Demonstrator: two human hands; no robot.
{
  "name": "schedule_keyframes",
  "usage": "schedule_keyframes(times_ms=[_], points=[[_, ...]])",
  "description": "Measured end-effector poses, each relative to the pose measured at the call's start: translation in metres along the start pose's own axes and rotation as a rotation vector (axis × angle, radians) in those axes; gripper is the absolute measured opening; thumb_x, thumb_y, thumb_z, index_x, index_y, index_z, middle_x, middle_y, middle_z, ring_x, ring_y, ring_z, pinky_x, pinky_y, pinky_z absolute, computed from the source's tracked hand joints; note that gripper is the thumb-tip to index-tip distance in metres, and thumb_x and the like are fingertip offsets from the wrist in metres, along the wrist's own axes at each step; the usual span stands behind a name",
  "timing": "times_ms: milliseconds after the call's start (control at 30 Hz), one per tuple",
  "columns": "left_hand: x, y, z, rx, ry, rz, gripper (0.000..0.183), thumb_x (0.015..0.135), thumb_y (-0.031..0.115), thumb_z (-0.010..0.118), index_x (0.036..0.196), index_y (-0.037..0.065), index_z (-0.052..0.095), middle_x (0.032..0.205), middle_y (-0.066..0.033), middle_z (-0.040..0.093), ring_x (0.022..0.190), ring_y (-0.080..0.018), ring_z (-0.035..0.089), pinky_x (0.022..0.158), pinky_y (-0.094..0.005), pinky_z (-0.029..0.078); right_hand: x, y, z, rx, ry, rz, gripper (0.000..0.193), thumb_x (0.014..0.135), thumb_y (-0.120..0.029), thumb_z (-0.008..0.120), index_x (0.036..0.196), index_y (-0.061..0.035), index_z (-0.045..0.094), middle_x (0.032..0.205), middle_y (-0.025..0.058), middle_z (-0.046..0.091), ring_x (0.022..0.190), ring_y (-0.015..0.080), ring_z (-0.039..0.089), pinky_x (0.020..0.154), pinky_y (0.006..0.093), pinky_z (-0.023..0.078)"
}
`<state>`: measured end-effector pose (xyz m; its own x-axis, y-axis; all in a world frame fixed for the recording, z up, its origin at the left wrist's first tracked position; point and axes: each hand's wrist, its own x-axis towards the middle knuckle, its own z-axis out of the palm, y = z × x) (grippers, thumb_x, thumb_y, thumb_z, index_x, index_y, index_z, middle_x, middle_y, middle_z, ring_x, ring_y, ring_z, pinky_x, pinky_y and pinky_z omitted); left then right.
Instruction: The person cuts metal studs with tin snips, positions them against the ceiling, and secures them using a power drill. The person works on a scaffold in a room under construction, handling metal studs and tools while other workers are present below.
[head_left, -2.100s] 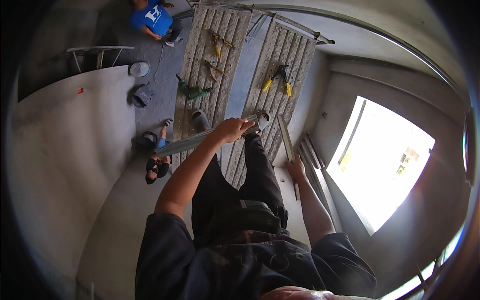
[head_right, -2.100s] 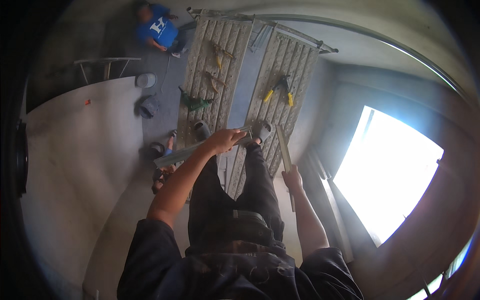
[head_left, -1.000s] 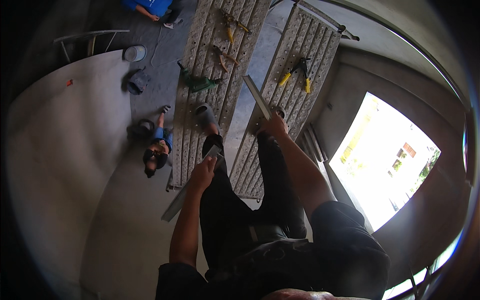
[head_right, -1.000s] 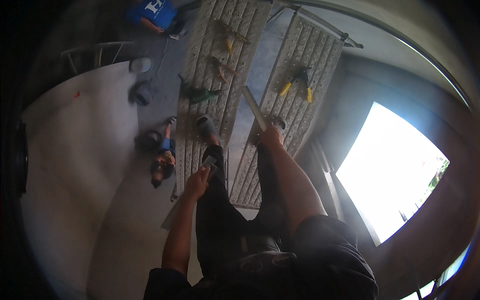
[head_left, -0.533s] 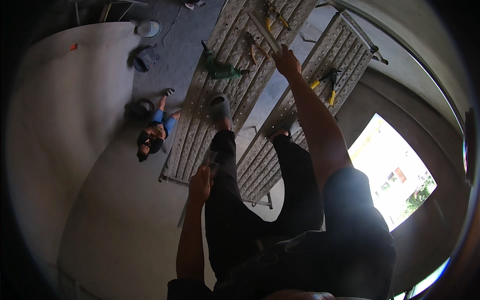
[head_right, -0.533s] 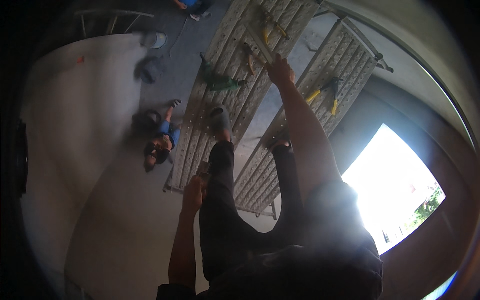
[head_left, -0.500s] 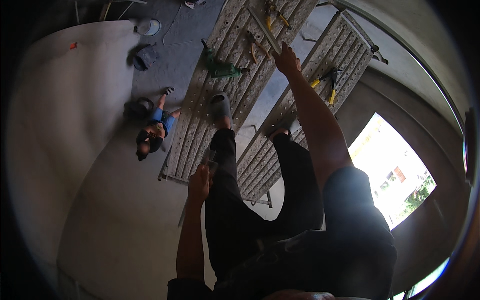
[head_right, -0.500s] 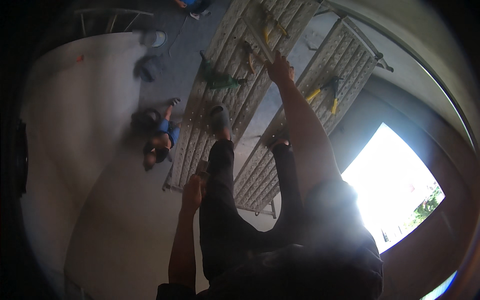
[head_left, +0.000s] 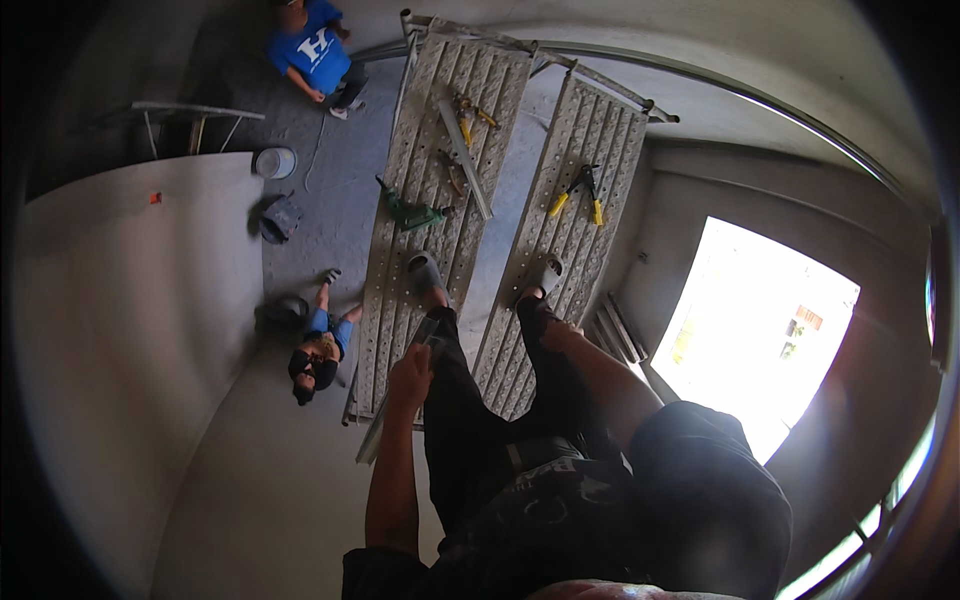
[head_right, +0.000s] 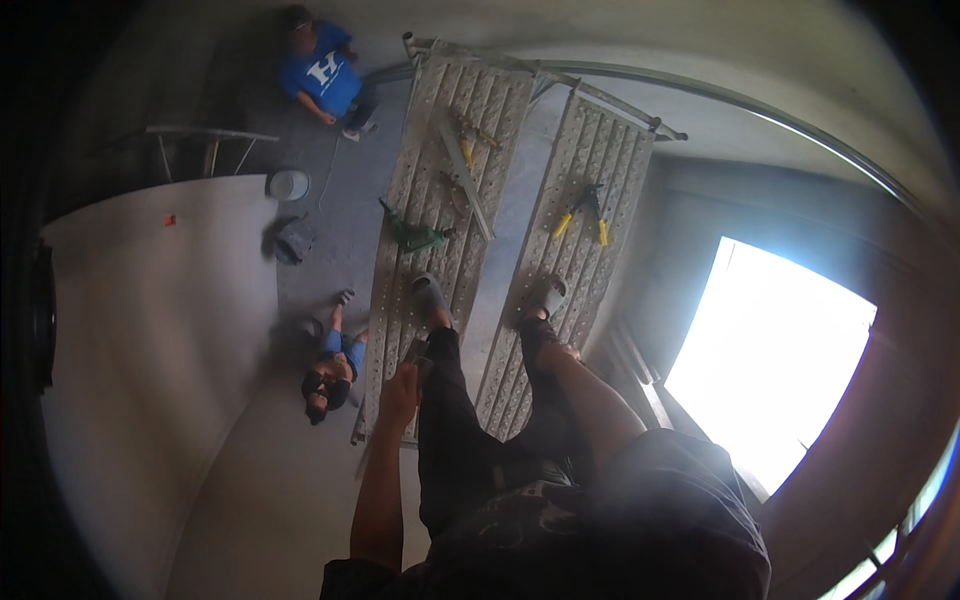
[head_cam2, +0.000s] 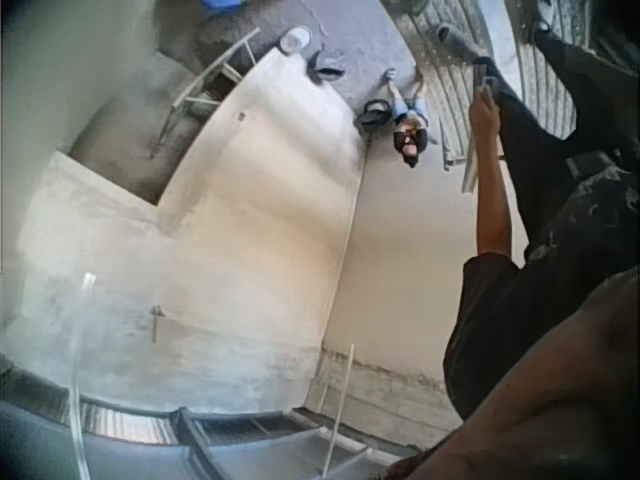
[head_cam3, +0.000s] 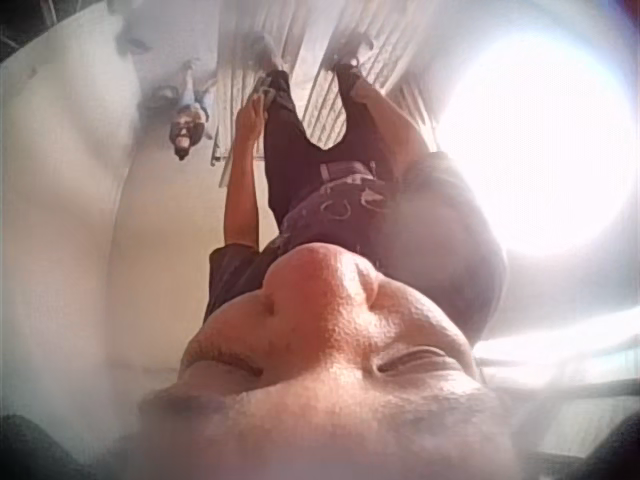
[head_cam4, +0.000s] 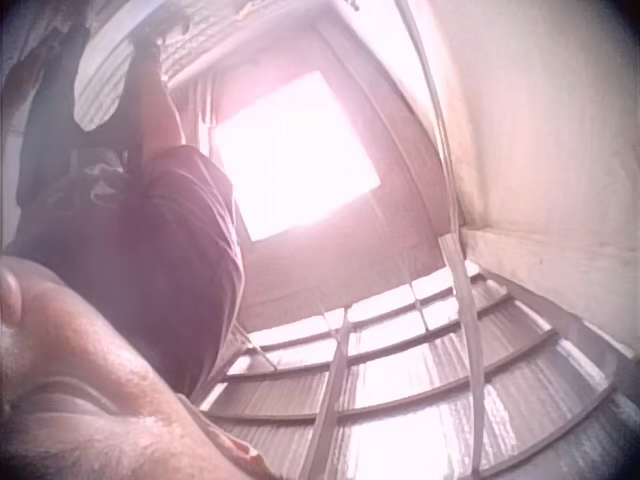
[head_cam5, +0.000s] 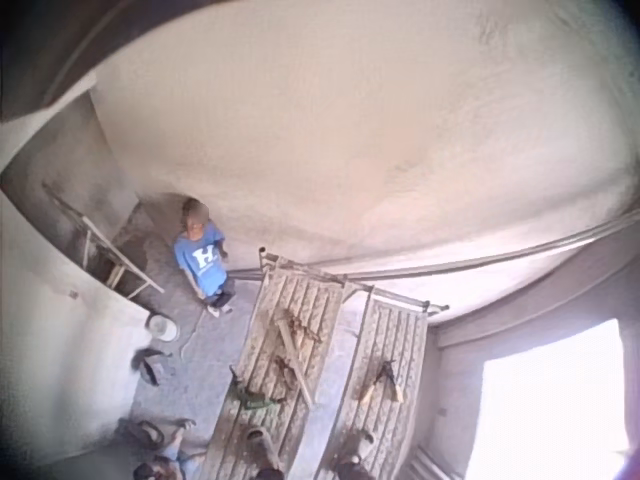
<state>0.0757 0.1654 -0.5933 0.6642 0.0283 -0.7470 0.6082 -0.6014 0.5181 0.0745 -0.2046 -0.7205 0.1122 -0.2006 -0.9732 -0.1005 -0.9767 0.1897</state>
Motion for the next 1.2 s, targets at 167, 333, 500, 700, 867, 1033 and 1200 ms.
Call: schedule_keyframes(times_ms=[167, 333, 500, 700, 867, 1033, 1200], points=[[-0.035, 0.044, -0.042, -0.044, -0.041, 0.055, 0.041, 0.106, 0.043, 0.040, 0.097, 0.006, 0.056, 0.062, -0.0127, 0.060, 0.058, -0.0309, 0.066, 0.054, -0.0441, 0.048, -0.019, 0.025, -0.031, 0.527, -0.180, -0.220, 0.059, 0.091, -0.033, 0.058, 0.142, -0.0100, 0.044, 0.107, 0.0191, 0.065, 0.098, 0.0359, 0.062, 0.079, 0.0503, 0.048], [-0.052, 0.032, -0.079, -0.077, -0.004, 0.188, 0.042, 0.107, 0.041, 0.040, 0.096, 0.004, 0.056, 0.058, -0.0106, 0.055, 0.047, -0.0223, 0.059, 0.045, -0.0345, 0.045, -0.045, 0.017, -0.177, 0.861, 0.315, -0.314, 0.061, 0.089, -0.015, 0.057, 0.143, -0.0106, 0.028, 0.079, 0.0181, 0.067, 0.057, 0.0289, 0.066, 0.043, 0.0375, 0.051], [-0.070, -0.001, -0.126, 0.025, 0.109, 0.174, 0.046, 0.106, 0.041, 0.041, 0.104, -0.001, 0.059, 0.080, -0.0202, 0.065, 0.066, -0.0345, 0.065, 0.060, -0.0407, 0.051, -0.154, 0.022, -0.286, 0.933, 0.512, -0.438, 0.061, 0.093, -0.021, 0.054, 0.147, -0.0066, 0.031, 0.080, 0.0195, 0.067, 0.060, 0.0286, 0.068, 0.045, 0.0393, 0.052], [-0.066, -0.123, -0.171, 0.359, 0.262, 0.497, 0.038, 0.099, 0.021, 0.051, 0.129, -0.002, 0.055, 0.114, -0.0267, 0.064, 0.105, -0.0407, 0.063, 0.092, -0.0471, 0.049, -0.251, 0.015, -0.251, 0.740, 0.812, -0.597, 0.052, 0.093, -0.033, 0.061, 0.135, -0.0056, 0.052, 0.109, 0.0233, 0.069, 0.100, 0.0347, 0.068, 0.089, 0.0434, 0.053], [-0.102, -0.100, -0.214, 0.328, 0.345, 0.368, 0.048, 0.100, 0.043, 0.047, 0.100, -0.001, 0.064, 0.083, -0.0207, 0.067, 0.078, -0.0411, 0.066, 0.071, -0.0498, 0.052, -0.203, 0.046, -0.116, 0.812, 0.761, -0.453, 0.051, 0.092, -0.030, 0.062, 0.135, -0.0049, 0.053, 0.085, 0.0152, 0.069, 0.067, 0.0217, 0.067, 0.060, 0.0387, 0.054], [-0.120, -0.112, -0.241, 0.002, 0.336, 0.142, 0.057, 0.103, 0.049, 0.038, 0.091, -0.001, 0.063, 0.068, -0.0142, 0.063, 0.059, -0.0295, 0.064, 0.056, -0.0442, 0.049, -0.204, 0.067, -0.006, 1.031, 0.405, -0.225, 0.041, 0.093, -0.030, 0.060, 0.127, -0.0060, 0.056, 0.084, 0.0141, 0.067, 0.062, 0.0235, 0.065, 0.051, 0.0432, 0.053], [-0.111, -0.097, -0.263, -0.133, 0.293, -0.068, 0.061, 0.103, 0.050, 0.037, 0.092, -0.004, 0.064, 0.065, -0.0149, 0.061, 0.054, -0.0287, 0.062, 0.060, -0.0432, 0.052, -0.181, 0.094, 0.041, 1.207, 0.166, -0.142, 0.030, 0.095, -0.029, 0.055, 0.116, -0.0073, 0.059, 0.089, 0.0103, 0.065, 0.062, 0.0216, 0.065, 0.051, 0.0413, 0.054]])
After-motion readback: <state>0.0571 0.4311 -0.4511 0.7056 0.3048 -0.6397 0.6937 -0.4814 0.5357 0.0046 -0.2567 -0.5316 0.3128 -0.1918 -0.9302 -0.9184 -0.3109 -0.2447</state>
